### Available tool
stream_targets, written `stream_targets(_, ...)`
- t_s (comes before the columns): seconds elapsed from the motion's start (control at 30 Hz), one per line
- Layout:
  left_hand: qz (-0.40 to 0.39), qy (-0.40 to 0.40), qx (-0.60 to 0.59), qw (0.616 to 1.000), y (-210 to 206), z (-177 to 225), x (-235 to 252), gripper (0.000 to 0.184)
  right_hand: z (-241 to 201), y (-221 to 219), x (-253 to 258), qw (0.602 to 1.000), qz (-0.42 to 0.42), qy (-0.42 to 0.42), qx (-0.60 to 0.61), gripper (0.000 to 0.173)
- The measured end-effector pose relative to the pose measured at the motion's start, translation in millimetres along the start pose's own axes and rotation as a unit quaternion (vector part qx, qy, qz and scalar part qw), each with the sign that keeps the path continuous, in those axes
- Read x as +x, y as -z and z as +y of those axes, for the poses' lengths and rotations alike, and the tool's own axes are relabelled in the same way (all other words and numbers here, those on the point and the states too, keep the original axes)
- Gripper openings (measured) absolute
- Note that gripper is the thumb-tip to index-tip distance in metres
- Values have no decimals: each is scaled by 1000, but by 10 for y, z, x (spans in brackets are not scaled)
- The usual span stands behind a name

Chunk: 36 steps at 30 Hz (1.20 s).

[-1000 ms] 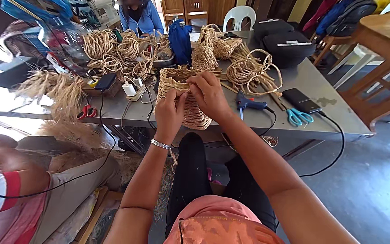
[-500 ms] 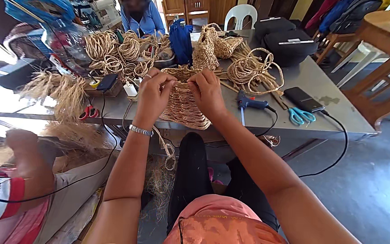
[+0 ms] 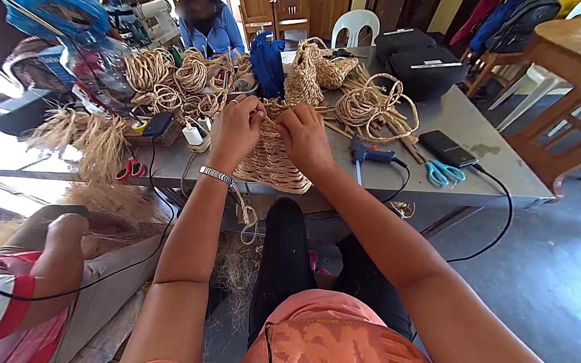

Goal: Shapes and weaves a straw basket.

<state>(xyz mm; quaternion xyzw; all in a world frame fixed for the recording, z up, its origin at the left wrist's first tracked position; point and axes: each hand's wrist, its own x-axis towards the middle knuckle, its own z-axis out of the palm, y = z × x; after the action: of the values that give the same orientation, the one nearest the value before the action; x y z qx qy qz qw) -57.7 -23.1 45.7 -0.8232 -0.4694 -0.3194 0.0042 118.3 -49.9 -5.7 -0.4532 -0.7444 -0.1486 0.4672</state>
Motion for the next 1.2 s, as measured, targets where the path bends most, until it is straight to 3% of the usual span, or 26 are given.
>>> stream_targets(0.2,51,83,-19,995,-105,131,-169,23,-38,35,21,1000,-23,1,-17,24)
stream_targets(0.33,137,104,-70,983,-355,163,-325,25,-29,51,10,1000,-28,6,-11,24)
stream_targets(0.57,146,75,-141,976,-464,60,-426,25,0,77,-23,999,-39,14,10,24)
stream_targets(0.77,232,-15,-276,933,-726,-57,-559,25,-77,47,-54,999,-31,26,-16,26)
stream_targets(0.93,226,19,-256,940,-769,-2,-867,29,-187,97,41,994,-101,-3,-51,56)
stream_targets(1.1,262,6,-225,938,-755,-269,-774,24,-277,158,145,977,-194,-38,-76,57)
stream_targets(1.2,213,-3,-179,960,-504,-403,-660,24,-298,154,176,978,-196,-43,-64,55)
